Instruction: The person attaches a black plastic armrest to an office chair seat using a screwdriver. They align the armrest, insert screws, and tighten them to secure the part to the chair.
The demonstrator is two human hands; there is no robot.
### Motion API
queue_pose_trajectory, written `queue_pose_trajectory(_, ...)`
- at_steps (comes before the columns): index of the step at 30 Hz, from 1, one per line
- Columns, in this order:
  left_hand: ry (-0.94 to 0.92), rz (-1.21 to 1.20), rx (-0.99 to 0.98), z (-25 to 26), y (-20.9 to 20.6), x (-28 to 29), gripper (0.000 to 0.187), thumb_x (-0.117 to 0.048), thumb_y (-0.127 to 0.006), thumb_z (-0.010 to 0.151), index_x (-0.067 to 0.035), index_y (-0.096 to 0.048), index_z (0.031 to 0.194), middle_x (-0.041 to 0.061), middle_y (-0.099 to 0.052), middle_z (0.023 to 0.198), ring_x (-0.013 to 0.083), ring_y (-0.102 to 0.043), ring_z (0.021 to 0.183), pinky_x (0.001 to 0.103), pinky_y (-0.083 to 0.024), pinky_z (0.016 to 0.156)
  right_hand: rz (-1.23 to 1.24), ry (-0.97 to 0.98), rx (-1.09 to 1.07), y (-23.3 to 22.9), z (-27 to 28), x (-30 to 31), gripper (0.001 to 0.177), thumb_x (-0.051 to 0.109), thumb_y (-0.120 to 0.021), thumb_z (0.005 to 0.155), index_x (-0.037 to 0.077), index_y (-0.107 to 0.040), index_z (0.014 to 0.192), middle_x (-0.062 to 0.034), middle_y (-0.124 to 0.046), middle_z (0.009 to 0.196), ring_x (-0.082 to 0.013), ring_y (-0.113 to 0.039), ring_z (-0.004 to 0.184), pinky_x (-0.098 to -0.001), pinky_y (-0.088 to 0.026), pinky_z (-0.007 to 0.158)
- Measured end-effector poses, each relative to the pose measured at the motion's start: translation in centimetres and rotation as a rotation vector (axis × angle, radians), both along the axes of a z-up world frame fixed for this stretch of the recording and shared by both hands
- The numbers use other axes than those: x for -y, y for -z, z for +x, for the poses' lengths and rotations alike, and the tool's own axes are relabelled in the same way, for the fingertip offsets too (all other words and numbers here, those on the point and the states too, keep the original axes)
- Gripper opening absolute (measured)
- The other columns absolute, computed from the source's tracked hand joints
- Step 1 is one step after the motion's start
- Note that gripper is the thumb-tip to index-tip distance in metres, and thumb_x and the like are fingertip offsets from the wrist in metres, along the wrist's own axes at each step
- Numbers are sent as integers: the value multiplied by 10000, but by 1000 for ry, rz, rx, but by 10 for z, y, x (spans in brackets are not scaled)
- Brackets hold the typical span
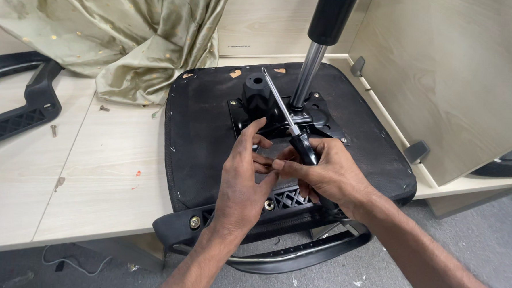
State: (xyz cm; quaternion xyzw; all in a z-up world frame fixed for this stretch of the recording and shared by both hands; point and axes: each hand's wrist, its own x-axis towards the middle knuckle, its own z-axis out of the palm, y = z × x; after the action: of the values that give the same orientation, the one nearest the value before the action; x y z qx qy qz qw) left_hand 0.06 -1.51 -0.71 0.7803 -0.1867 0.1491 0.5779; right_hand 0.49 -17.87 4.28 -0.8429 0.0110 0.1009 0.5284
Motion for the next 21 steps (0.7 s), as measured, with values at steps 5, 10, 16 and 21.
queue_pose_trajectory(5, 13, -24, -62, -13, 16, 3, 795, 28, -749, 821, -90, -374, 1513, 123, -602, 1236, 201, -768, 980, 289, -648, 771, -27, -99, -21, 19, 6, 9, 309, 270, -845, 766, -8, -761, 870, -67, -623, 521, -94, -544, 380, -218, -411, 311)
queue_pose_trajectory(10, -92, 418, -92, -28, 34, -6, 1109, -364, -954, 577, -27, -402, 1478, 184, -510, 1393, 360, -500, 1296, 551, -410, 1070, -140, -68, -67, 32, 8, 22, 214, 201, -812, 775, 23, -769, 885, -90, -656, 548, -109, -578, 396, -225, -466, 342)
queue_pose_trajectory(16, -99, 891, -267, -39, 49, -1, 1146, -473, -940, 568, -2, -421, 1475, 162, -459, 1459, 323, -378, 1391, 489, -265, 1158, -199, -48, -63, 33, 6, 31, 217, 203, -743, 835, 41, -782, 974, -45, -702, 619, -99, -603, 444, -234, -490, 362)
queue_pose_trajectory(21, -157, 837, -213, -46, 59, 3, 988, -426, -935, 584, -53, -545, 1412, 93, -557, 1283, 280, -489, 1224, 445, -361, 1107, -281, -32, -58, 32, -2, 25, 248, 264, -760, 881, 63, -774, 1024, -58, -662, 572, -97, -587, 427, -229, -466, 356)
